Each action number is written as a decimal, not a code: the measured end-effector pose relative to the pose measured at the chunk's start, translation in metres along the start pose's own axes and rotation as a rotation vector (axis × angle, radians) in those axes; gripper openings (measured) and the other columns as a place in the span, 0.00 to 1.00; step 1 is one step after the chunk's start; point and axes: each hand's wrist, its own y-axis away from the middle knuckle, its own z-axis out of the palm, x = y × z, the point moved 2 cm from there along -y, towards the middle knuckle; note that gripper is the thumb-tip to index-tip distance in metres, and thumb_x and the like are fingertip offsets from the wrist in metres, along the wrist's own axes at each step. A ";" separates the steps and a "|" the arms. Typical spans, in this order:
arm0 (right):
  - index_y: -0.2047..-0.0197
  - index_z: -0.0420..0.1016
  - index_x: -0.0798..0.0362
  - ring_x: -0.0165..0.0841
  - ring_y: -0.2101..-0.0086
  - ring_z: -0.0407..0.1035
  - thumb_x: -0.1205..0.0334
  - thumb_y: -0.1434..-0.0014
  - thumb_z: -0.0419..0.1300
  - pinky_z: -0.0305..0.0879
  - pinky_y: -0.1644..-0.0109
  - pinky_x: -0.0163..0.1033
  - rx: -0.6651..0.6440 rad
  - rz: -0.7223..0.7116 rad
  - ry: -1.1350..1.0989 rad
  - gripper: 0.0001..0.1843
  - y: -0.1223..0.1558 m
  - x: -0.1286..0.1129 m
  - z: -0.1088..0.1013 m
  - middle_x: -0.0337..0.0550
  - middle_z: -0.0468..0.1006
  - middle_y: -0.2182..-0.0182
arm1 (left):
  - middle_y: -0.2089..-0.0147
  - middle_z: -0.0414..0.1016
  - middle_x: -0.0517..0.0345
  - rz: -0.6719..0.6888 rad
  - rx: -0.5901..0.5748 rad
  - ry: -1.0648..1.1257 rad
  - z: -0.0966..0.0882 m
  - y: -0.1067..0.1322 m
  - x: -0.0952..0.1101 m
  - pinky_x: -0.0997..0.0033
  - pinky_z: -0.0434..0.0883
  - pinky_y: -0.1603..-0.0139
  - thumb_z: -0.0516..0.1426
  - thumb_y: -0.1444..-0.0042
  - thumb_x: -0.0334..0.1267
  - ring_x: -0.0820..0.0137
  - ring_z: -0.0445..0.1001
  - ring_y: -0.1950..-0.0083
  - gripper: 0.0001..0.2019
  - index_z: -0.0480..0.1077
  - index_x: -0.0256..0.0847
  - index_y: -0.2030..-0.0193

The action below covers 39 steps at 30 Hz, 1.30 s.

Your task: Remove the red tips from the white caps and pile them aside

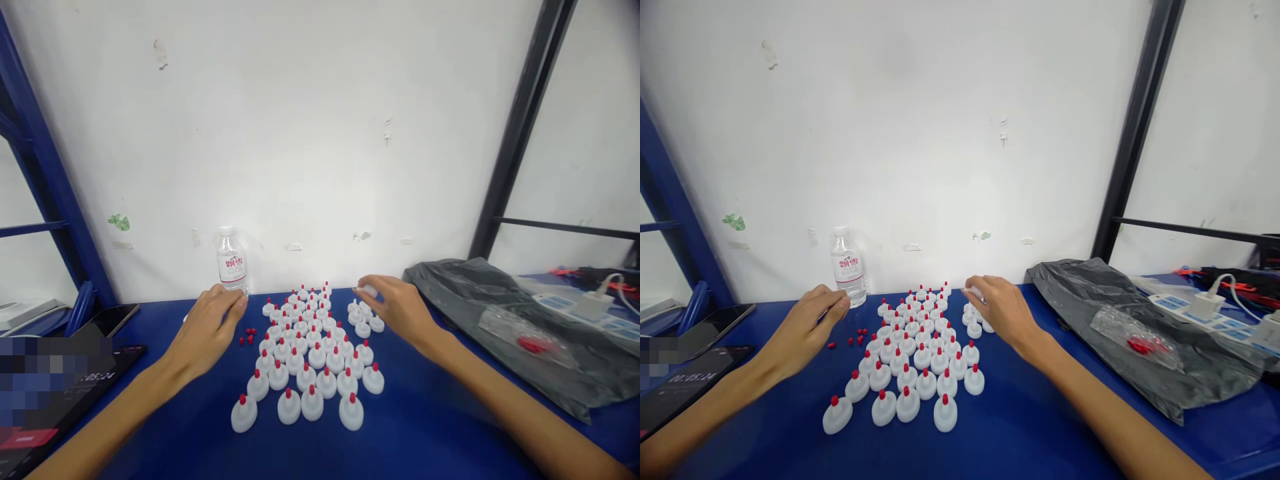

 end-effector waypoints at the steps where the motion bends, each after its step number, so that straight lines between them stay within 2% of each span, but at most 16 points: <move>1: 0.57 0.75 0.51 0.38 0.66 0.76 0.56 0.33 0.58 0.70 0.63 0.40 -0.054 0.101 0.023 0.08 -0.001 0.012 0.004 0.43 0.81 0.66 | 0.70 0.69 0.56 -0.020 -0.006 -0.033 0.001 -0.003 -0.009 0.60 0.64 0.57 0.43 0.31 0.47 0.60 0.67 0.61 0.20 0.64 0.43 0.70; 5: 0.60 0.77 0.51 0.40 0.58 0.74 0.56 0.35 0.58 0.65 0.60 0.38 -0.228 0.298 0.102 0.09 0.001 0.044 0.016 0.48 0.78 0.57 | 0.61 0.77 0.50 -0.045 -0.088 -0.111 0.018 -0.006 -0.029 0.57 0.65 0.52 0.45 0.33 0.45 0.56 0.70 0.55 0.17 0.72 0.42 0.63; 8: 0.62 0.79 0.52 0.39 0.64 0.74 0.58 0.37 0.59 0.60 0.65 0.37 -0.341 0.406 0.136 0.09 0.006 0.061 0.022 0.48 0.79 0.63 | 0.56 0.79 0.50 -0.048 -0.141 -0.125 0.031 -0.004 -0.036 0.58 0.66 0.49 0.47 0.35 0.44 0.55 0.71 0.51 0.17 0.75 0.41 0.59; 11: 0.66 0.80 0.52 0.36 0.70 0.74 0.61 0.42 0.62 0.57 0.69 0.36 -0.418 0.425 0.092 0.06 0.011 0.070 0.030 0.44 0.80 0.71 | 0.55 0.80 0.49 -0.060 -0.154 -0.133 0.037 -0.003 -0.042 0.59 0.67 0.49 0.48 0.37 0.42 0.55 0.72 0.50 0.16 0.75 0.41 0.55; 13: 0.67 0.81 0.52 0.36 0.70 0.74 0.60 0.43 0.63 0.56 0.70 0.35 -0.453 0.420 0.051 0.06 0.012 0.071 0.034 0.43 0.81 0.71 | 0.57 0.80 0.49 -0.075 -0.160 -0.147 0.037 -0.003 -0.045 0.59 0.68 0.51 0.49 0.38 0.42 0.55 0.73 0.51 0.16 0.76 0.40 0.56; 16: 0.64 0.81 0.53 0.36 0.70 0.74 0.56 0.39 0.60 0.58 0.69 0.36 -0.449 0.411 0.002 0.11 0.010 0.066 0.033 0.45 0.82 0.71 | 0.59 0.81 0.48 -0.098 -0.162 -0.174 0.036 -0.002 -0.047 0.58 0.68 0.54 0.49 0.39 0.42 0.54 0.74 0.54 0.16 0.77 0.42 0.61; 20: 0.60 0.80 0.52 0.34 0.68 0.74 0.55 0.34 0.54 0.62 0.65 0.35 -0.429 0.335 -0.115 0.15 0.000 0.047 0.017 0.44 0.82 0.69 | 0.60 0.81 0.49 -0.104 -0.173 -0.179 0.035 -0.002 -0.050 0.58 0.68 0.56 0.49 0.39 0.42 0.54 0.75 0.55 0.16 0.78 0.43 0.64; 23: 0.57 0.80 0.52 0.32 0.73 0.72 0.48 0.36 0.56 0.64 0.68 0.34 -0.569 0.237 -0.455 0.17 -0.004 0.028 0.005 0.41 0.81 0.72 | 0.61 0.82 0.50 -0.106 -0.189 -0.168 0.036 -0.001 -0.053 0.59 0.69 0.56 0.50 0.40 0.41 0.54 0.75 0.55 0.15 0.78 0.44 0.64; 26: 0.55 0.81 0.52 0.31 0.77 0.69 0.45 0.40 0.61 0.62 0.75 0.33 -0.773 0.237 -0.718 0.20 -0.002 0.016 0.000 0.41 0.80 0.75 | 0.61 0.82 0.50 -0.110 -0.197 -0.157 0.037 -0.001 -0.055 0.59 0.69 0.57 0.52 0.41 0.41 0.55 0.76 0.56 0.14 0.79 0.44 0.64; 31: 0.60 0.83 0.52 0.30 0.78 0.67 0.46 0.48 0.69 0.62 0.74 0.33 -0.890 0.198 -0.773 0.19 0.000 0.011 0.000 0.39 0.79 0.76 | 0.62 0.83 0.52 -0.109 -0.212 -0.149 0.036 0.000 -0.050 0.61 0.69 0.56 0.52 0.41 0.42 0.55 0.77 0.56 0.14 0.79 0.45 0.65; 36: 0.60 0.84 0.53 0.29 0.77 0.68 0.46 0.47 0.68 0.63 0.73 0.33 -0.949 0.192 -0.802 0.19 0.001 0.012 0.000 0.41 0.81 0.72 | 0.63 0.82 0.51 -0.108 -0.222 -0.161 0.034 -0.001 -0.047 0.61 0.68 0.57 0.50 0.39 0.41 0.55 0.76 0.58 0.16 0.78 0.45 0.68; 39: 0.60 0.84 0.53 0.29 0.76 0.69 0.45 0.48 0.69 0.63 0.72 0.33 -0.977 0.176 -0.799 0.20 0.002 0.014 0.001 0.40 0.81 0.73 | 0.65 0.81 0.50 -0.117 -0.214 -0.170 0.034 -0.002 -0.047 0.61 0.68 0.58 0.47 0.37 0.41 0.56 0.77 0.59 0.18 0.77 0.44 0.69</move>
